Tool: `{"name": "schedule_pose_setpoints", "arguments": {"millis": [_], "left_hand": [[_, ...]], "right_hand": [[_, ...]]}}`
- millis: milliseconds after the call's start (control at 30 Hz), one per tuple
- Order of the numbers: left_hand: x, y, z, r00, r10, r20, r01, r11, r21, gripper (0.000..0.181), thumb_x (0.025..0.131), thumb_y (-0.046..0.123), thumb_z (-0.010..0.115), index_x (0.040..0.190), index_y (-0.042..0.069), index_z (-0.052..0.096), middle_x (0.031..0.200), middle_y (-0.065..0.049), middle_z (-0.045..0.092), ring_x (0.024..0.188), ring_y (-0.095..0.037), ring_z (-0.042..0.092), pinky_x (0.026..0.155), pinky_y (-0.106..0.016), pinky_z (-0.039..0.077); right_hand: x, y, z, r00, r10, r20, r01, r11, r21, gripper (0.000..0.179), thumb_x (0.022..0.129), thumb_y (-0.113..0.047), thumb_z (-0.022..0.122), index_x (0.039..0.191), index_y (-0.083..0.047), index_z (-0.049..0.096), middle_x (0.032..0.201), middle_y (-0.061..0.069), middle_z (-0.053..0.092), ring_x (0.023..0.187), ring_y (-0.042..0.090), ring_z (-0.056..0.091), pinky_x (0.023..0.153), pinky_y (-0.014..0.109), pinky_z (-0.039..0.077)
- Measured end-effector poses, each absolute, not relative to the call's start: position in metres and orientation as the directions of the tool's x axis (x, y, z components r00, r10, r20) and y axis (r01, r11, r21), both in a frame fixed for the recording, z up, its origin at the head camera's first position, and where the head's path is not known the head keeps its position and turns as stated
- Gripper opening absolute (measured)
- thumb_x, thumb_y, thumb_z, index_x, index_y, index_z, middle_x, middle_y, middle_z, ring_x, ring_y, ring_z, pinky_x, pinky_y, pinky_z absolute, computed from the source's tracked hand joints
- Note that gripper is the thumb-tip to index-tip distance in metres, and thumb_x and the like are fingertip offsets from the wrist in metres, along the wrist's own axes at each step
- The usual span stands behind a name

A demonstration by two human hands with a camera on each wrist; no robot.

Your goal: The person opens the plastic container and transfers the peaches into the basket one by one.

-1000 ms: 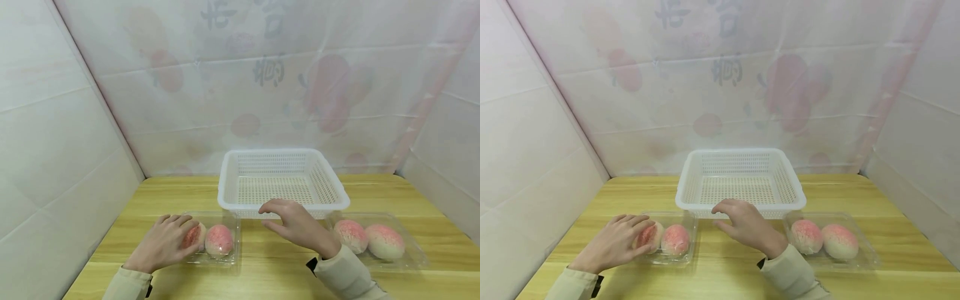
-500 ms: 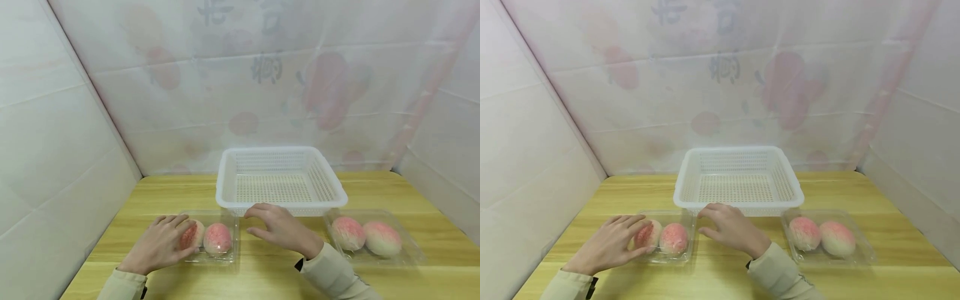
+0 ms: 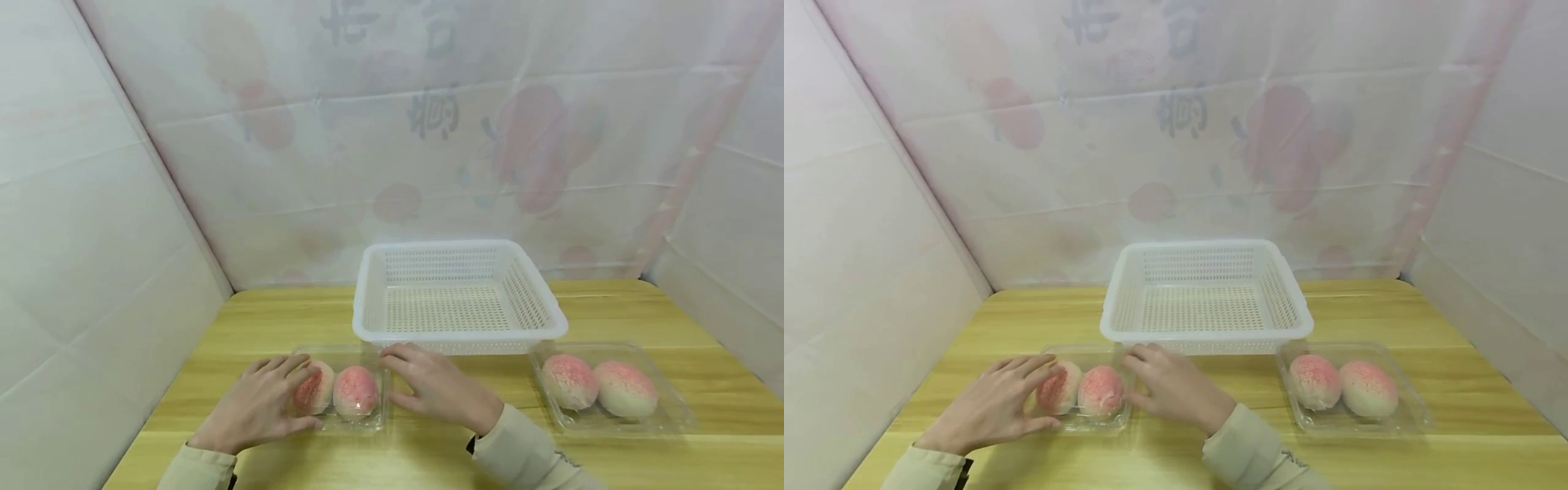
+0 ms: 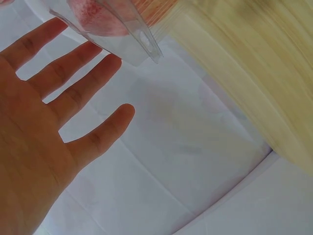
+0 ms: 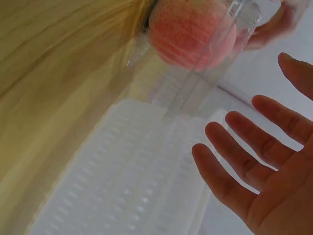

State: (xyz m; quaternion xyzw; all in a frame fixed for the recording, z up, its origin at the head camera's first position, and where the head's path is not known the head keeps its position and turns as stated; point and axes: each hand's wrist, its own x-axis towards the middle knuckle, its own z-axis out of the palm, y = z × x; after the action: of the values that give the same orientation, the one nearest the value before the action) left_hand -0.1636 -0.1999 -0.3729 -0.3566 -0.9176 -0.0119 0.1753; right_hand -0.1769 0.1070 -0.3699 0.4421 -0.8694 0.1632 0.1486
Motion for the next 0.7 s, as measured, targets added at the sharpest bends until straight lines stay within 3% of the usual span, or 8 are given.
{"name": "schedule_pose_setpoints", "arguments": {"millis": [167,500,700], "left_hand": [[-0.164,-0.202,-0.375,-0.672,0.659,0.339,0.665,0.738,-0.115,0.07,0.076,0.065,0.078,0.125,0.017,0.067,0.13,-0.013,0.063,0.108,-0.038,0.065,0.085,-0.059,0.054],[-0.164,-0.204,-0.374,-0.66,0.676,0.327,0.677,0.724,-0.13,0.071,0.073,0.054,0.085,0.128,0.014,0.066,0.132,-0.014,0.062,0.109,-0.038,0.065,0.084,-0.058,0.055],[-0.163,-0.204,-0.373,-0.66,0.685,0.31,0.682,0.719,-0.136,0.075,0.069,0.051,0.088,0.129,0.013,0.065,0.133,-0.015,0.061,0.109,-0.038,0.065,0.084,-0.058,0.055]], "right_hand": [[-0.174,0.1,-0.374,-0.584,-0.73,0.355,-0.808,0.565,-0.168,0.043,0.09,-0.029,0.077,0.125,-0.006,0.067,0.133,0.011,0.062,0.12,0.025,0.059,0.094,0.04,0.055],[-0.173,0.09,-0.378,-0.532,-0.75,0.393,-0.836,0.539,-0.102,0.044,0.086,-0.031,0.081,0.121,-0.008,0.069,0.132,0.01,0.062,0.115,0.025,0.061,0.09,0.036,0.057],[-0.17,0.085,-0.381,-0.531,-0.747,0.4,-0.834,0.543,-0.094,0.05,0.083,-0.04,0.083,0.12,-0.011,0.066,0.133,0.012,0.059,0.113,0.03,0.062,0.088,0.041,0.058]]}}
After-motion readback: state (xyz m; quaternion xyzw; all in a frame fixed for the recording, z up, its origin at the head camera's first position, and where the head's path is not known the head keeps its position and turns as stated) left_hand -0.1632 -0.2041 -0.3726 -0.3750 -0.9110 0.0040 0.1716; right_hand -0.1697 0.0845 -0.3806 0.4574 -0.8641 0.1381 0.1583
